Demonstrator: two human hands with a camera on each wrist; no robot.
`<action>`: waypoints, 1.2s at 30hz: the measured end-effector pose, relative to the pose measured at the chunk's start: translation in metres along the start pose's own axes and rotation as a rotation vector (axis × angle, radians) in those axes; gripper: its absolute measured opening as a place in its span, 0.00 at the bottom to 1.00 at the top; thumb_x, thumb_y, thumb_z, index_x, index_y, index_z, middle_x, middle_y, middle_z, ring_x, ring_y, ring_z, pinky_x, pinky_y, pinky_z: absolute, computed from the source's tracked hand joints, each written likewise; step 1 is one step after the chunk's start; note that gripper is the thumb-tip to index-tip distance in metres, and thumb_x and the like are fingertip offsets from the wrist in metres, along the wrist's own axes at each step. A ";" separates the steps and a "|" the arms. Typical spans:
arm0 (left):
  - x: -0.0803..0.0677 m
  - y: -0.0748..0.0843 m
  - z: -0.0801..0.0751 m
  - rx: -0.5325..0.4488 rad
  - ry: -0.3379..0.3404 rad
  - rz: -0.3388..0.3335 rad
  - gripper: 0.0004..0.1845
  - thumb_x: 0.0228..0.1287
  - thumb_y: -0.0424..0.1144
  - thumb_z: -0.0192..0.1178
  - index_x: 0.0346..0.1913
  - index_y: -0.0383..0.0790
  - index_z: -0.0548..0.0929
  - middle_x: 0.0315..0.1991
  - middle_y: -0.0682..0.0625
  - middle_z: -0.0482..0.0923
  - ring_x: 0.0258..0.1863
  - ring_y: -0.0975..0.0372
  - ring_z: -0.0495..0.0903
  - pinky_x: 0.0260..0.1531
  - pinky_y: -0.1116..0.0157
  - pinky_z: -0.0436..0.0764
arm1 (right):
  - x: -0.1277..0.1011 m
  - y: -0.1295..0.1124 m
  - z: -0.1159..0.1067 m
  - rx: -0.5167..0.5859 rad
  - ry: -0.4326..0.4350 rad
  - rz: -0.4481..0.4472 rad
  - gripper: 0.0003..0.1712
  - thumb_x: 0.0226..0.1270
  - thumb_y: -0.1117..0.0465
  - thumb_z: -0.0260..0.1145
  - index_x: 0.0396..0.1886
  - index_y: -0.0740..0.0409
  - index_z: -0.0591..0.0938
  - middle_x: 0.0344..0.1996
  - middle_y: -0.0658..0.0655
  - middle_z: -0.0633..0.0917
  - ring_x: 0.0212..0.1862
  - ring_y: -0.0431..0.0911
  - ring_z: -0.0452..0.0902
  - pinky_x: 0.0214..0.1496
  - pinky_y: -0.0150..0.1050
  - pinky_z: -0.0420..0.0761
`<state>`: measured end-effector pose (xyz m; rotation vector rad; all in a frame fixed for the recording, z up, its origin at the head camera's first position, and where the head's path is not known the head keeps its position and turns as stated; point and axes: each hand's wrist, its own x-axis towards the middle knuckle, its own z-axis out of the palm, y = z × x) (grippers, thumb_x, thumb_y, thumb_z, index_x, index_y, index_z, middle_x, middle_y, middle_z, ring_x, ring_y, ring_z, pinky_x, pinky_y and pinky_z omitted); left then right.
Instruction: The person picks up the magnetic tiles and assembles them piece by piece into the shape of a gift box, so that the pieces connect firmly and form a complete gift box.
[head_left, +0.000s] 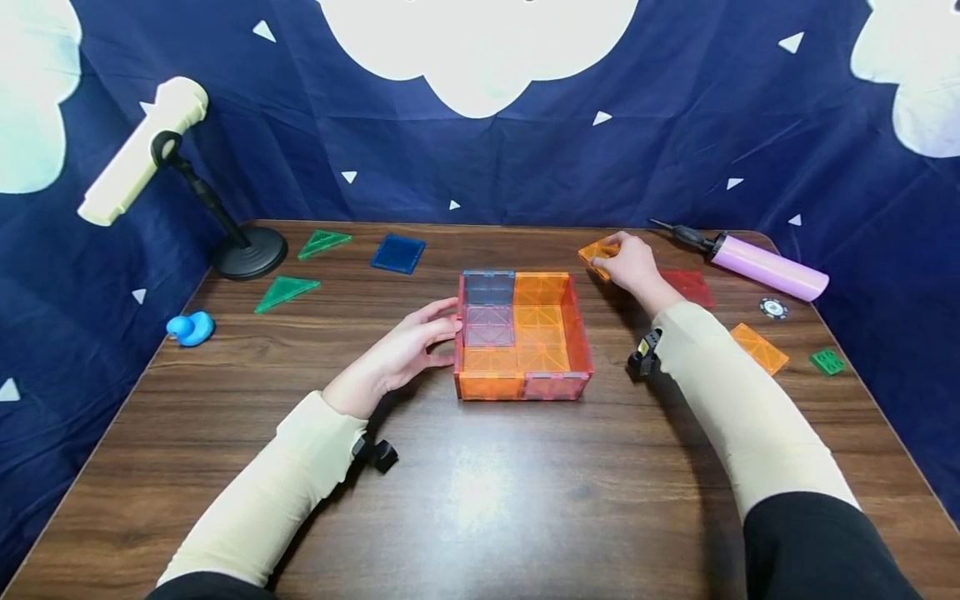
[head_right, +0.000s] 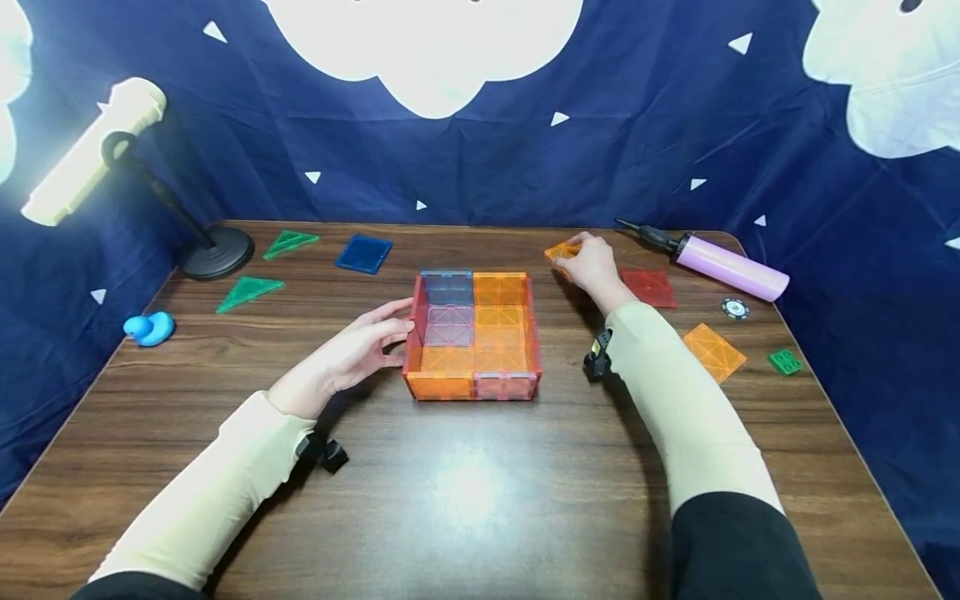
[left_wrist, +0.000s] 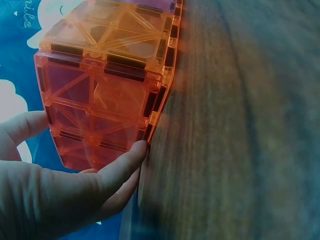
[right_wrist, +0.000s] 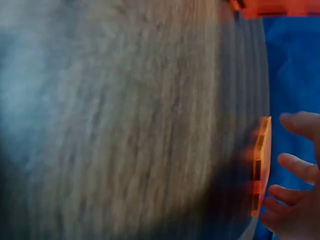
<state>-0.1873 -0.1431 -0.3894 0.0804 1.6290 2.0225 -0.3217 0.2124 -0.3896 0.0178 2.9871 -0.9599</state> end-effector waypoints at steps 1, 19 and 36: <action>0.000 0.000 0.000 0.004 0.001 0.001 0.35 0.78 0.36 0.50 0.81 0.39 0.50 0.76 0.33 0.58 0.74 0.45 0.58 0.68 0.38 0.61 | 0.002 0.002 0.002 -0.009 -0.010 0.000 0.30 0.68 0.56 0.69 0.62 0.70 0.75 0.58 0.74 0.78 0.56 0.63 0.73 0.61 0.53 0.73; -0.001 -0.001 0.001 0.022 0.032 -0.017 0.37 0.75 0.35 0.54 0.81 0.40 0.51 0.77 0.38 0.56 0.73 0.46 0.59 0.68 0.40 0.63 | 0.006 0.004 0.001 0.063 -0.010 -0.112 0.28 0.64 0.56 0.72 0.60 0.64 0.78 0.57 0.71 0.80 0.56 0.62 0.76 0.63 0.53 0.71; -0.001 -0.002 0.002 0.046 0.014 -0.001 0.39 0.74 0.37 0.56 0.82 0.40 0.51 0.78 0.39 0.55 0.74 0.47 0.58 0.67 0.40 0.64 | -0.052 -0.113 -0.004 0.081 -0.319 -0.704 0.30 0.57 0.56 0.78 0.60 0.57 0.81 0.57 0.57 0.82 0.57 0.50 0.75 0.62 0.47 0.73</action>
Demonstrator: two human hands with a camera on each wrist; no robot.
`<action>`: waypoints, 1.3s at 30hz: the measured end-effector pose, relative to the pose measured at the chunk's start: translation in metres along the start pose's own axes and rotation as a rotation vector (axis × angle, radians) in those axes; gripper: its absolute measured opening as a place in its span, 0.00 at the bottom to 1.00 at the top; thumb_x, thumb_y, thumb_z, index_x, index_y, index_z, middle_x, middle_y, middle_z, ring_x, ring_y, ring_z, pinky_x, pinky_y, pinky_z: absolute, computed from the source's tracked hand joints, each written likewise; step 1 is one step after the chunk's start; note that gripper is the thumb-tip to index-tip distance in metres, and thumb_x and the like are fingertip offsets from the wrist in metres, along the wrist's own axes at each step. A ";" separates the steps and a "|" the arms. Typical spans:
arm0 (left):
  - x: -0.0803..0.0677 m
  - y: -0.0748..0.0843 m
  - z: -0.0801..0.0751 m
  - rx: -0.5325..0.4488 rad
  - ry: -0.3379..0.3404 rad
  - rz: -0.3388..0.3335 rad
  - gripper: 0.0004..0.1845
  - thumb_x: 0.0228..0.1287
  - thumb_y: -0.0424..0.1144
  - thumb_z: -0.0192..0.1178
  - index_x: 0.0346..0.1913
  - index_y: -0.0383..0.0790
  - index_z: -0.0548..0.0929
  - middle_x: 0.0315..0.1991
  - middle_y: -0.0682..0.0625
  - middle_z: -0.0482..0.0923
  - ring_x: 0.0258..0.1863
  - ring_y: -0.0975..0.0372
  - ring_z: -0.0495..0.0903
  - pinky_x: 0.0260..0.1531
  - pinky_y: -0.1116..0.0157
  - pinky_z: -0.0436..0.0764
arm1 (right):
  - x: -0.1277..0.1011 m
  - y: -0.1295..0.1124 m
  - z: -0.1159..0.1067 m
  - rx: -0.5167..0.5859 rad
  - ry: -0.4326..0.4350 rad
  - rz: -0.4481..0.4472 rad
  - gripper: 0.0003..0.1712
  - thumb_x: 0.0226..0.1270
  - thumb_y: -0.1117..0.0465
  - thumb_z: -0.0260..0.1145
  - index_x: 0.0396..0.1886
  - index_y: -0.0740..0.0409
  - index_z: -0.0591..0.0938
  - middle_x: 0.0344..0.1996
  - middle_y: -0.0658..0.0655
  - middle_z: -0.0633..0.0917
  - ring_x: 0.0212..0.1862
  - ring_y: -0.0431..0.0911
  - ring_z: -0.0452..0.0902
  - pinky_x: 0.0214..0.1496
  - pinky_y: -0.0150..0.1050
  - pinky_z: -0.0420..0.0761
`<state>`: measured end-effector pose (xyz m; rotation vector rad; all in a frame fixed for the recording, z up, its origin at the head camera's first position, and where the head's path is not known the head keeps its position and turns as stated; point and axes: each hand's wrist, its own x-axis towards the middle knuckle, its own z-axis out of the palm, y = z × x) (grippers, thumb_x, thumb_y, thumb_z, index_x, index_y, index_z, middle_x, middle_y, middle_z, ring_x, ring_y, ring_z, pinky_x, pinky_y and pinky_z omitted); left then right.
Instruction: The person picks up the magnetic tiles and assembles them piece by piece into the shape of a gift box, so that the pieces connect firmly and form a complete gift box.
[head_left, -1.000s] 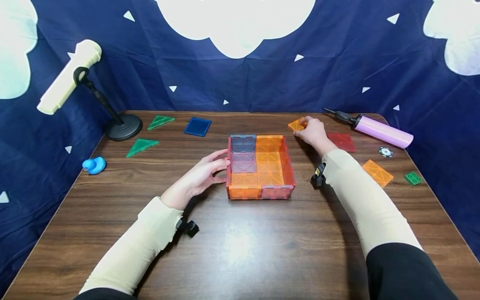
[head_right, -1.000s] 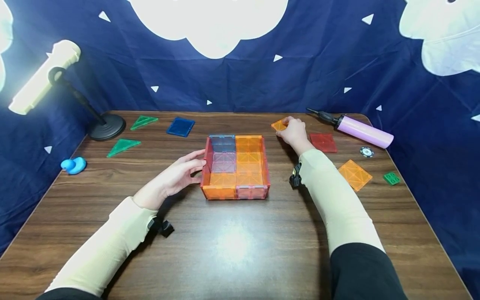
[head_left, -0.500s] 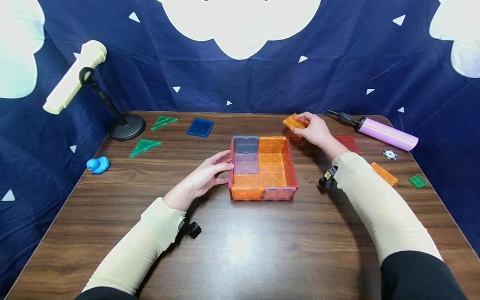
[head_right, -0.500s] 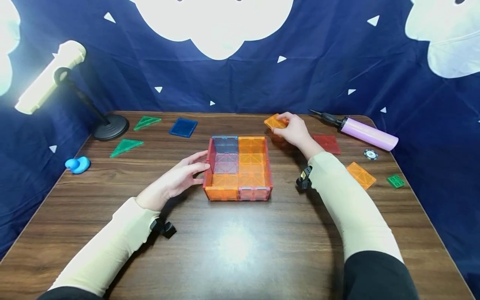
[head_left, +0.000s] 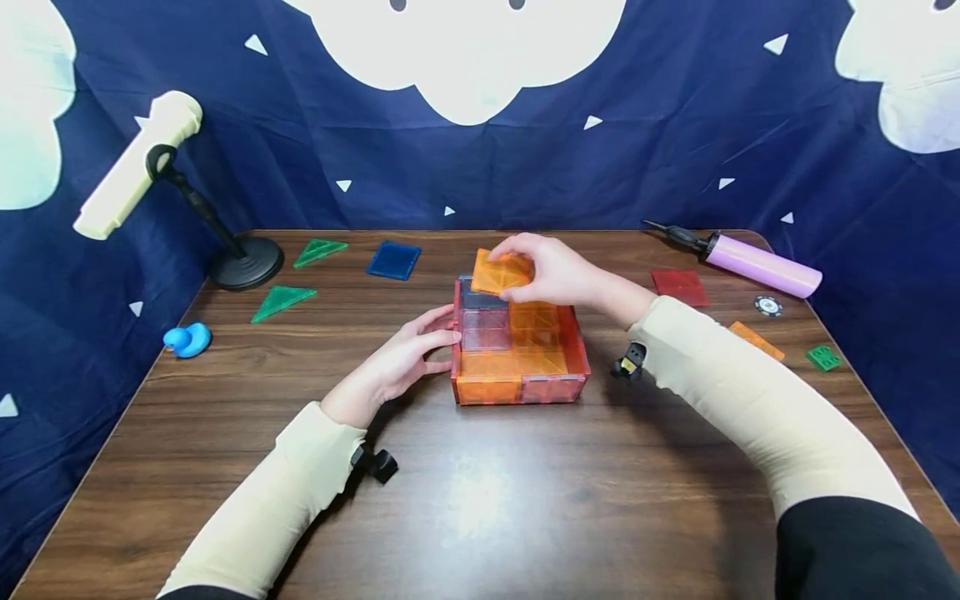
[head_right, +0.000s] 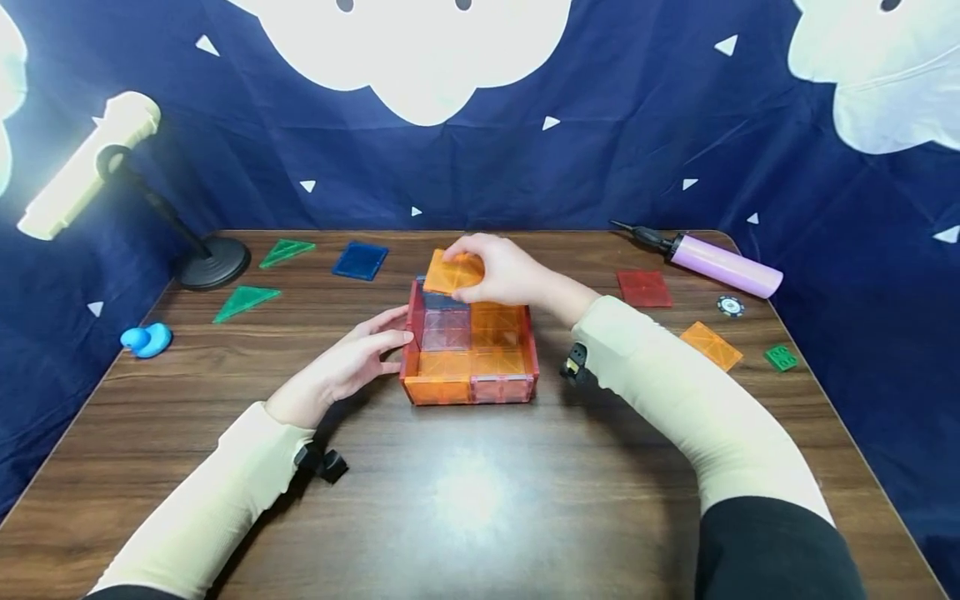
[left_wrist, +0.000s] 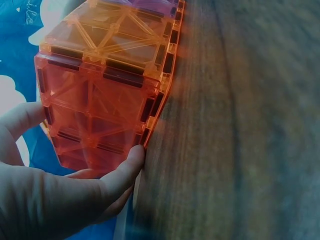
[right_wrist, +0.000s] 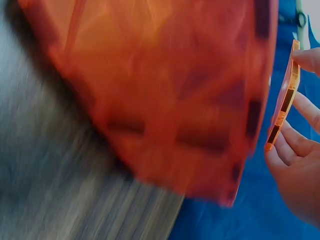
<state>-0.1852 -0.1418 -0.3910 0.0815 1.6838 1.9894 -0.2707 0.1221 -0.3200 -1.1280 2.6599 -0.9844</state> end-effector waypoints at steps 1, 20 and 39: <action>0.000 0.000 -0.001 0.001 -0.002 -0.002 0.39 0.74 0.37 0.56 0.82 0.40 0.51 0.78 0.39 0.54 0.74 0.47 0.58 0.67 0.40 0.64 | 0.002 -0.005 0.003 -0.005 -0.023 -0.011 0.31 0.57 0.56 0.78 0.60 0.56 0.81 0.58 0.56 0.82 0.57 0.50 0.75 0.63 0.46 0.72; 0.001 0.001 -0.001 -0.011 0.002 -0.009 0.38 0.74 0.35 0.54 0.81 0.39 0.50 0.76 0.39 0.57 0.73 0.46 0.60 0.67 0.40 0.64 | 0.009 -0.020 0.028 -0.060 -0.153 -0.042 0.30 0.58 0.56 0.76 0.62 0.55 0.81 0.63 0.57 0.77 0.66 0.53 0.67 0.69 0.52 0.68; 0.017 0.015 -0.015 0.147 -0.001 0.055 0.43 0.72 0.35 0.62 0.82 0.50 0.50 0.78 0.43 0.52 0.74 0.47 0.60 0.70 0.47 0.63 | -0.021 0.008 -0.011 0.088 0.037 -0.040 0.24 0.68 0.62 0.71 0.63 0.60 0.80 0.63 0.59 0.79 0.67 0.53 0.71 0.71 0.51 0.66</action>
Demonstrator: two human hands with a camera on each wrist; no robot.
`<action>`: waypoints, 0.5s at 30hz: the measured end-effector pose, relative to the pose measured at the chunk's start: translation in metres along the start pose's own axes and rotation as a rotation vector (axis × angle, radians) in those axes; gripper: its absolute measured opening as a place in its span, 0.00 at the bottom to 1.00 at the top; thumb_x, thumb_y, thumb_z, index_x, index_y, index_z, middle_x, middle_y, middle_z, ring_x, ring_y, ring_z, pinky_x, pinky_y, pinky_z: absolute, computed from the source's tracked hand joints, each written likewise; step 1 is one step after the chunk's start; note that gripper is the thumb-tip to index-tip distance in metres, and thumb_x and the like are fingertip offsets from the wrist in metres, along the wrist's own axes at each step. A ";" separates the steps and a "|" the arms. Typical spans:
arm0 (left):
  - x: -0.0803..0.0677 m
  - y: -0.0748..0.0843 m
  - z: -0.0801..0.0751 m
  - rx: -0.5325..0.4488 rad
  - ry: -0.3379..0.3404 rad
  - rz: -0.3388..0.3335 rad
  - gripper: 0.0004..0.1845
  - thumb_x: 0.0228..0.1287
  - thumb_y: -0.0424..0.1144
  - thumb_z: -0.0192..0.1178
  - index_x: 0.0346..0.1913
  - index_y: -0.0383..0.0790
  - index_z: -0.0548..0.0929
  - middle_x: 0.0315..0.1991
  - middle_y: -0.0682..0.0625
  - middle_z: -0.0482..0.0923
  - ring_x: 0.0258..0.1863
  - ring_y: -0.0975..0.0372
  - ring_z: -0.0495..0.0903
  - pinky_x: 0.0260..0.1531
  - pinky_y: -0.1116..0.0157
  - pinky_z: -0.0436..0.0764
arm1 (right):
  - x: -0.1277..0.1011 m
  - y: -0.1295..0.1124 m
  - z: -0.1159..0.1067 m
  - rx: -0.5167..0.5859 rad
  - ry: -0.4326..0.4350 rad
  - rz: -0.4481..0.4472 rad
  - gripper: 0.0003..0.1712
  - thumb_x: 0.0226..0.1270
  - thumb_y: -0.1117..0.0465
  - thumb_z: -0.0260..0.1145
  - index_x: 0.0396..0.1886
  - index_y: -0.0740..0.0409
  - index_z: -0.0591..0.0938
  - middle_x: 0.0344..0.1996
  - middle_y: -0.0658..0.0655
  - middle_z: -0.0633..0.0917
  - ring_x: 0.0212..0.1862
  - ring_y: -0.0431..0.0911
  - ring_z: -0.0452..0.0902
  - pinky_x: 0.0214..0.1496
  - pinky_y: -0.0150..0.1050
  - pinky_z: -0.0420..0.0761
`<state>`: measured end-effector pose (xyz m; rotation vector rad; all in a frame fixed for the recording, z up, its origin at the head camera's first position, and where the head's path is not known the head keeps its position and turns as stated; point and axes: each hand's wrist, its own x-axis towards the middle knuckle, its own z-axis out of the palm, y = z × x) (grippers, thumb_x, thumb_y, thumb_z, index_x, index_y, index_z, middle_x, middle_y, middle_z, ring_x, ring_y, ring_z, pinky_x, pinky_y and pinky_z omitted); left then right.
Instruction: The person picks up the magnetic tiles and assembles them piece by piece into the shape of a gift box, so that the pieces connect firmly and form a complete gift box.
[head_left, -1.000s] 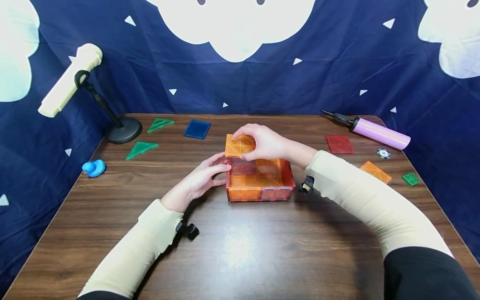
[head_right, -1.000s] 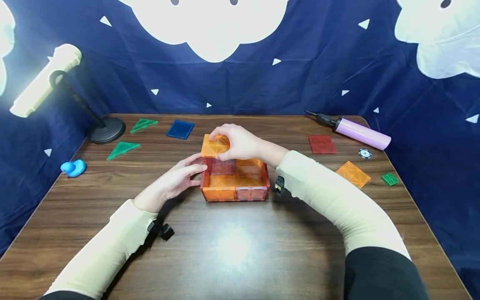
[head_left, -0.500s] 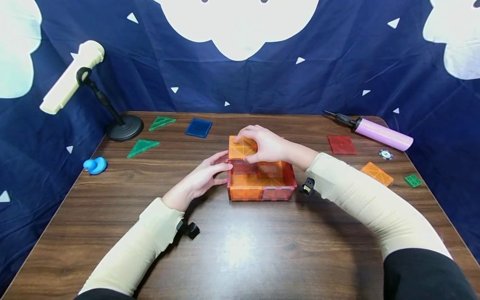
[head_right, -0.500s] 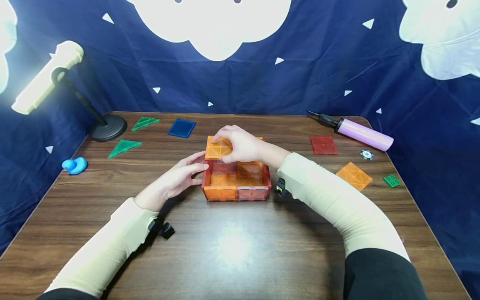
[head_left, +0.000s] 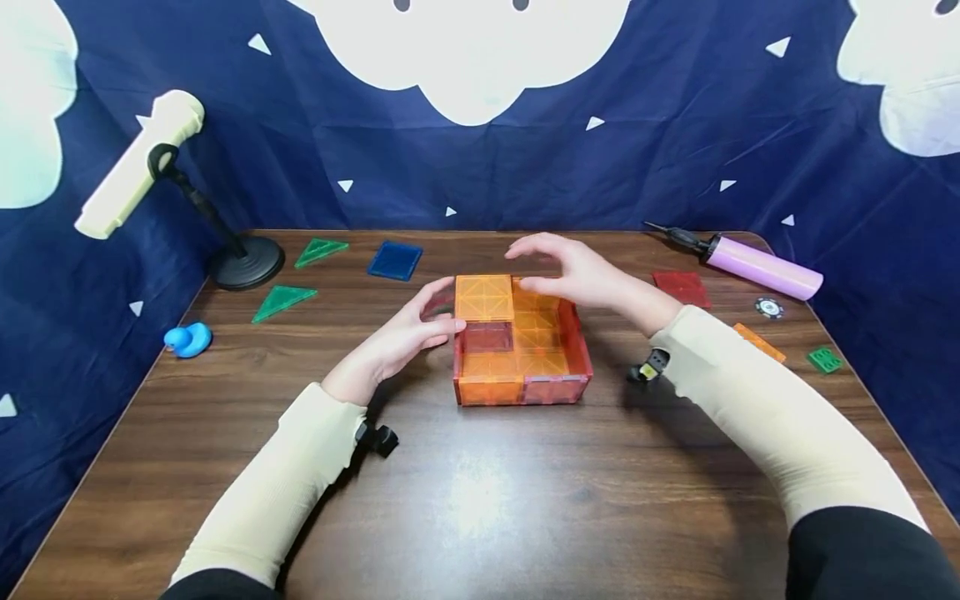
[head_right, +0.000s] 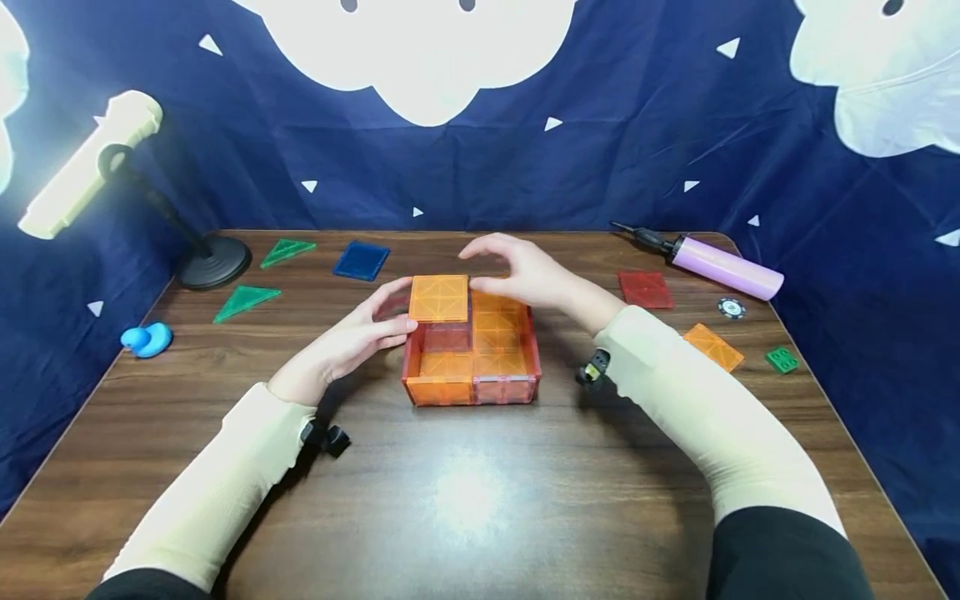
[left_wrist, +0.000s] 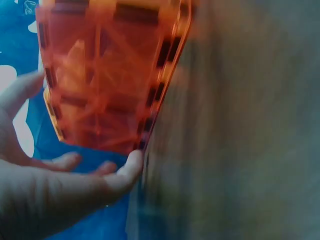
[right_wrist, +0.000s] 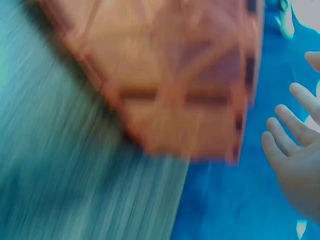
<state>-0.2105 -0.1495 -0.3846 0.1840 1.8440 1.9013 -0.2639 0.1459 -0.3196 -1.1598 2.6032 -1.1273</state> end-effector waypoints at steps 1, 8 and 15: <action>0.002 0.001 -0.001 0.012 -0.010 0.011 0.44 0.71 0.34 0.63 0.82 0.52 0.50 0.79 0.44 0.51 0.74 0.47 0.58 0.70 0.47 0.63 | -0.007 0.005 -0.006 0.019 0.025 0.027 0.24 0.69 0.63 0.71 0.63 0.59 0.80 0.63 0.59 0.79 0.66 0.53 0.71 0.71 0.52 0.67; 0.008 0.002 -0.003 0.026 -0.073 0.057 0.44 0.70 0.26 0.62 0.81 0.55 0.53 0.78 0.42 0.51 0.74 0.45 0.57 0.68 0.45 0.66 | -0.064 0.064 -0.047 0.073 0.195 0.254 0.25 0.70 0.66 0.69 0.65 0.63 0.78 0.62 0.64 0.80 0.63 0.54 0.74 0.66 0.50 0.70; 0.015 0.002 -0.001 0.005 -0.091 0.063 0.42 0.70 0.26 0.62 0.79 0.57 0.56 0.76 0.44 0.54 0.72 0.47 0.63 0.64 0.42 0.70 | -0.131 0.119 -0.080 0.034 0.145 0.509 0.32 0.70 0.67 0.68 0.70 0.70 0.71 0.67 0.72 0.73 0.67 0.60 0.68 0.66 0.45 0.67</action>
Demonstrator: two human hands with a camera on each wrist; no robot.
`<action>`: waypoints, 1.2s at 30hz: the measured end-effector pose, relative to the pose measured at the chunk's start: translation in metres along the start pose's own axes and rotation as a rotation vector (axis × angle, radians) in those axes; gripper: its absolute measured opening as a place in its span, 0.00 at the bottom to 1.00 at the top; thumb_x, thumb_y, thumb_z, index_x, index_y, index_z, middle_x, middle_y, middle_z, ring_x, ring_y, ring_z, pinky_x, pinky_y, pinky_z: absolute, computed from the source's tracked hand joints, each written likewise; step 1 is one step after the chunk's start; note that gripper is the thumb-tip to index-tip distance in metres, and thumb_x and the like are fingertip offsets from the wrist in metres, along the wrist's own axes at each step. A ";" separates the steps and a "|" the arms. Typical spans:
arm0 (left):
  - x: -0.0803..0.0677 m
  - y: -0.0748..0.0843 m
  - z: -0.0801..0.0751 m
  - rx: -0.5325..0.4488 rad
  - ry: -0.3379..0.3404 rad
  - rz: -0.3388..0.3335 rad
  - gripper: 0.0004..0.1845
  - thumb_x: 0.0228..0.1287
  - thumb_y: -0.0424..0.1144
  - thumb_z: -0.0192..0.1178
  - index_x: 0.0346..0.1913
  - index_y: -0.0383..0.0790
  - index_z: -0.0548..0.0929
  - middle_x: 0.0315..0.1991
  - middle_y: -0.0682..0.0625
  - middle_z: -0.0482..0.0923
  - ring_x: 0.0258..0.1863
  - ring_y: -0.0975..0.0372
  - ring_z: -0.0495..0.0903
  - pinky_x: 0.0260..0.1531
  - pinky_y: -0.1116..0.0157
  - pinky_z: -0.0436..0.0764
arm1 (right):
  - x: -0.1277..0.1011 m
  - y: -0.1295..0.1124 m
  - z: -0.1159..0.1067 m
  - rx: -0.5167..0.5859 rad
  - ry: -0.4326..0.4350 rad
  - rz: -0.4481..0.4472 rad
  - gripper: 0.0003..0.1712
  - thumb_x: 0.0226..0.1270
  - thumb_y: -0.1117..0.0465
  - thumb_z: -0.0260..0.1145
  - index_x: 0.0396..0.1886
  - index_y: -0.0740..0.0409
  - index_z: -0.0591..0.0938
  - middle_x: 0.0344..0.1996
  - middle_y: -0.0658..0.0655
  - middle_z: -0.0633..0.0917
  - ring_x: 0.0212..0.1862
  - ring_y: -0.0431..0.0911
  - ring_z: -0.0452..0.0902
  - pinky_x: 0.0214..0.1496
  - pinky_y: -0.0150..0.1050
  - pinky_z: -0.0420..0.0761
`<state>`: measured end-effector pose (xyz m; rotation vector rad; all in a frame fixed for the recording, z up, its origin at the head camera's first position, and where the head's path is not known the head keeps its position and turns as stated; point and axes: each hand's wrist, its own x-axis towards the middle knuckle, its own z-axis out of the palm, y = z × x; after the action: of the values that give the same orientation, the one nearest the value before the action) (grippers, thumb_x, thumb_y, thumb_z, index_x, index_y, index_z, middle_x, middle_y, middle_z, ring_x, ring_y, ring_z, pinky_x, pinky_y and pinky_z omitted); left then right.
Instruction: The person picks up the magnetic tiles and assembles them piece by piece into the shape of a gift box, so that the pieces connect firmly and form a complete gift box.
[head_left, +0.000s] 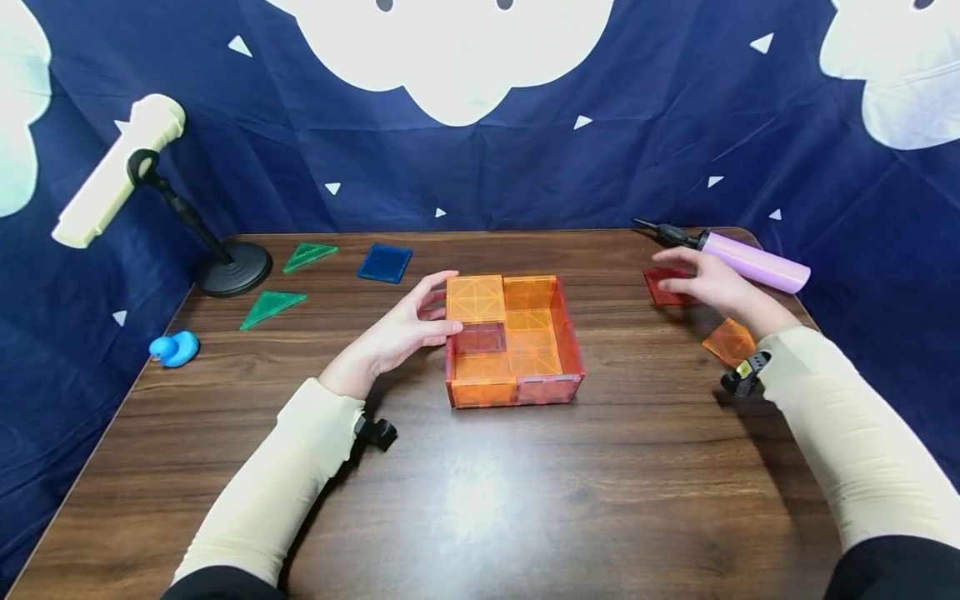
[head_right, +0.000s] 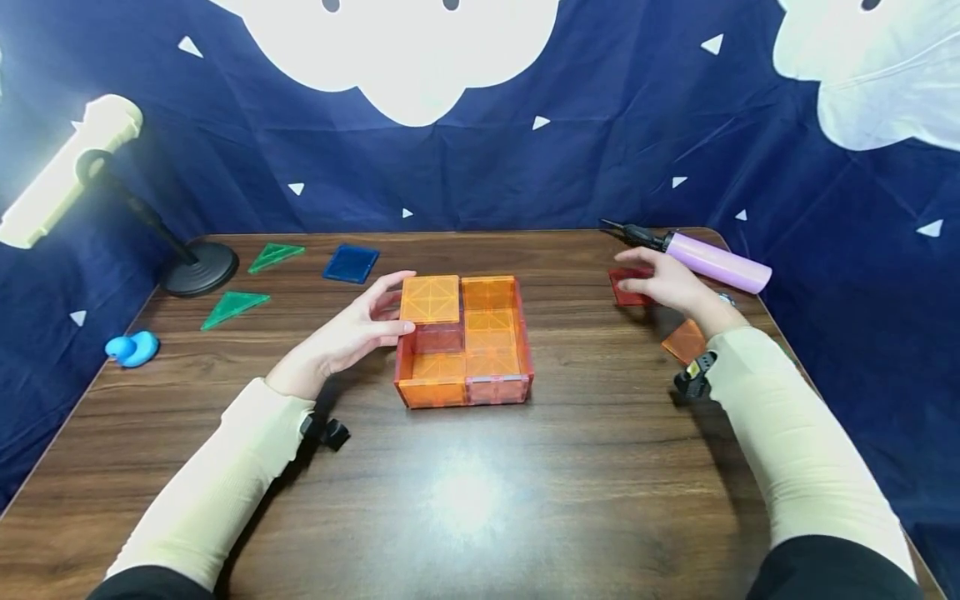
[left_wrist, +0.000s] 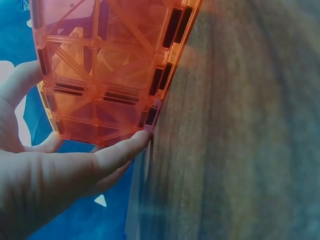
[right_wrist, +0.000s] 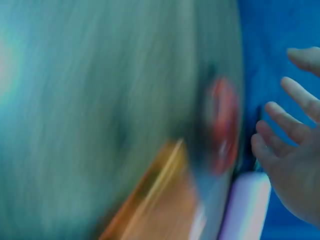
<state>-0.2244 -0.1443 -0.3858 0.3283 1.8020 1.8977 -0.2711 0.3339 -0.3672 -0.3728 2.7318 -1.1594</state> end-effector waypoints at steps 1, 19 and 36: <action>0.000 0.000 0.000 -0.006 -0.004 0.004 0.42 0.70 0.25 0.61 0.79 0.56 0.56 0.76 0.43 0.54 0.71 0.47 0.63 0.64 0.42 0.70 | -0.002 0.008 -0.003 -0.018 -0.027 0.022 0.33 0.69 0.67 0.68 0.71 0.70 0.69 0.67 0.73 0.73 0.66 0.61 0.68 0.65 0.46 0.66; 0.000 -0.003 -0.001 -0.061 -0.012 0.017 0.42 0.71 0.23 0.59 0.80 0.53 0.53 0.76 0.41 0.54 0.70 0.46 0.65 0.63 0.40 0.70 | 0.000 0.035 -0.003 -0.350 -0.027 -0.085 0.37 0.56 0.61 0.77 0.65 0.69 0.75 0.59 0.78 0.73 0.59 0.68 0.68 0.63 0.63 0.66; 0.000 -0.003 -0.001 -0.064 0.019 0.015 0.42 0.70 0.23 0.59 0.79 0.50 0.54 0.75 0.41 0.55 0.69 0.46 0.66 0.62 0.40 0.71 | 0.017 -0.034 0.050 0.147 0.092 -0.136 0.28 0.63 0.70 0.74 0.63 0.66 0.79 0.62 0.66 0.77 0.65 0.57 0.70 0.72 0.53 0.65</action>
<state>-0.2241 -0.1451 -0.3889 0.3028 1.7512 1.9705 -0.2702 0.2719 -0.3785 -0.5040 2.7115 -1.4360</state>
